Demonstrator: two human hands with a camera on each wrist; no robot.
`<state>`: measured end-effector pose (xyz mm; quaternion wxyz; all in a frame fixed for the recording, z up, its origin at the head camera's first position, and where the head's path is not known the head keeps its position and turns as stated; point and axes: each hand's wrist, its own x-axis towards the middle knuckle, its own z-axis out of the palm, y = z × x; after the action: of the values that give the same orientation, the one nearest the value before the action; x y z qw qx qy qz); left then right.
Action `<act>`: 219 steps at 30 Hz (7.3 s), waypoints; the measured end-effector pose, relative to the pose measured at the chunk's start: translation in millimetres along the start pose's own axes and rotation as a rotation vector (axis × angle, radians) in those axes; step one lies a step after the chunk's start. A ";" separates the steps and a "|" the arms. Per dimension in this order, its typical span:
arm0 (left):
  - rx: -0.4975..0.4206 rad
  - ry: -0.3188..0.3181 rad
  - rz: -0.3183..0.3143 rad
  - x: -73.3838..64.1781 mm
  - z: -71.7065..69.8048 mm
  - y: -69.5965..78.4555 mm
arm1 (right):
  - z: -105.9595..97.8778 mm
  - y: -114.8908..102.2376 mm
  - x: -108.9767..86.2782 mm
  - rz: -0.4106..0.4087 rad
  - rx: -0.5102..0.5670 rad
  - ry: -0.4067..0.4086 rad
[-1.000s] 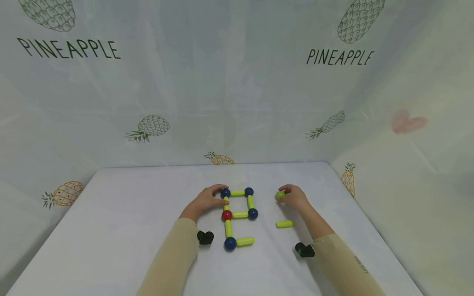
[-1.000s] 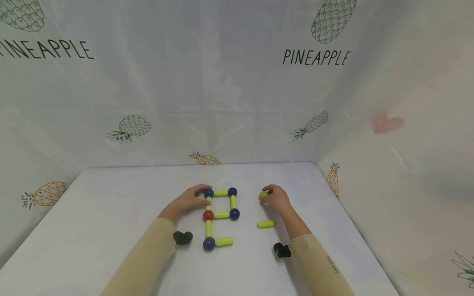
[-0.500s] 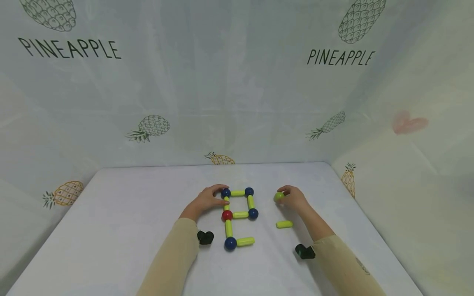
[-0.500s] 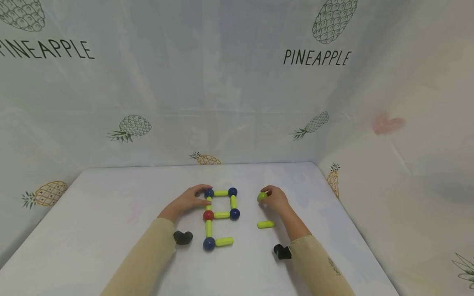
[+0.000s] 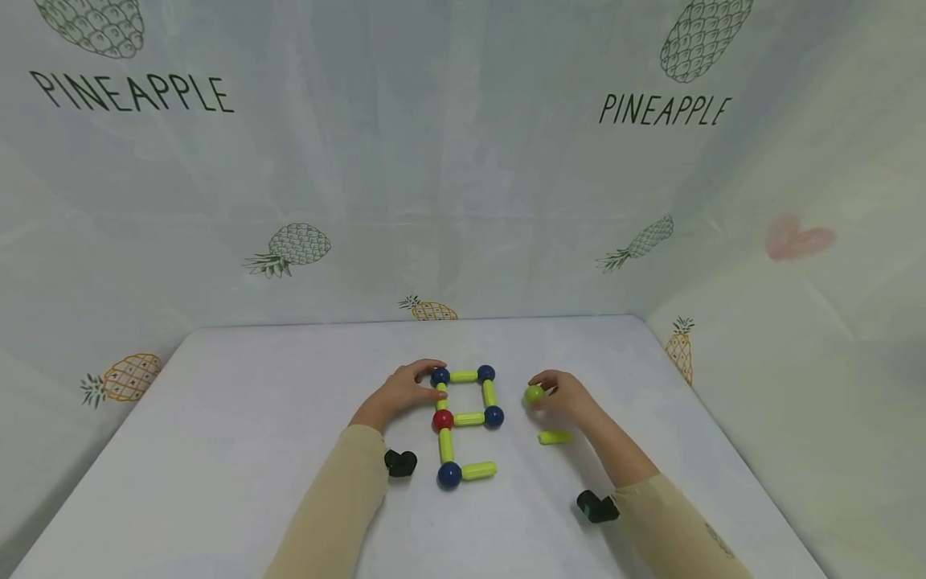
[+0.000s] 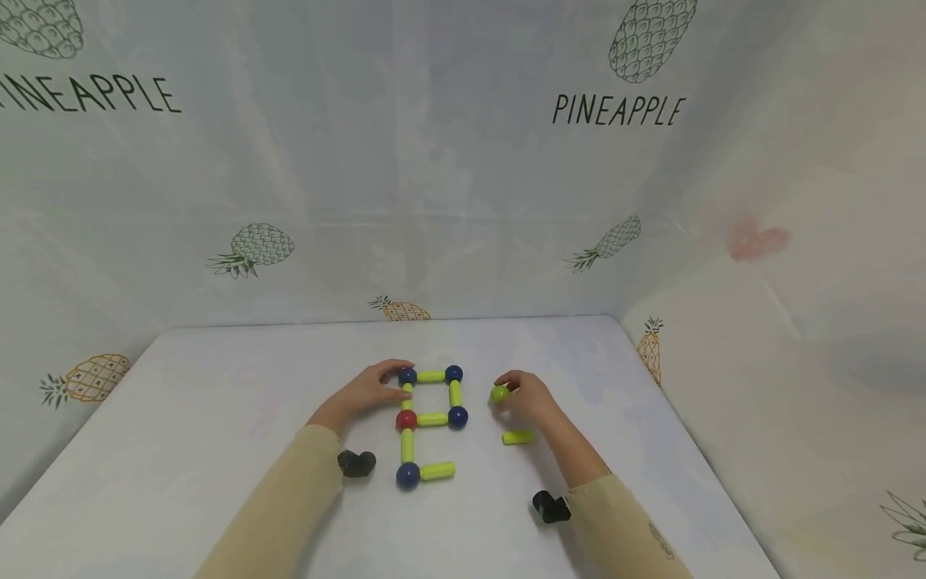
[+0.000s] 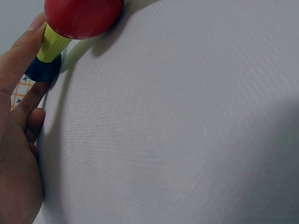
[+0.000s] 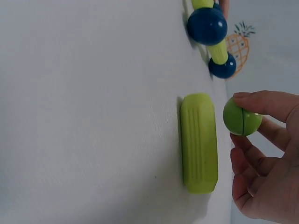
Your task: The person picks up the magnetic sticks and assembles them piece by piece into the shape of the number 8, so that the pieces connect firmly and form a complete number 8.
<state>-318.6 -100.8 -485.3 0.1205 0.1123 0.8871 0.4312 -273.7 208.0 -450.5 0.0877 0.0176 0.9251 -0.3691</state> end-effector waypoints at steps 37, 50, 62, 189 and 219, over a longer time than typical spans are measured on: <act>0.001 -0.002 0.003 0.9 2.8 -3.5 | 14.1 -15.8 -58.4 -0.143 0.088 -0.114; 0.006 0.005 0.011 4.0 3.0 -4.0 | 23.1 -9.7 -66.1 -0.156 0.088 -0.148; 0.019 -0.001 0.003 3.4 1.3 -2.3 | 32.5 -10.5 -74.6 -0.170 0.110 -0.198; 0.016 0.018 -0.020 5.1 5.1 -7.5 | 12.6 23.2 -53.4 -0.043 -0.080 0.027; 0.025 0.010 -0.015 3.0 3.5 -4.2 | 18.5 3.6 -59.1 -0.034 -0.032 -0.053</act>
<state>-320.7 -99.8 -491.0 0.1180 0.1048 0.8938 0.4198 -212.5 199.7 -455.8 0.1062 -0.0092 0.9283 -0.3562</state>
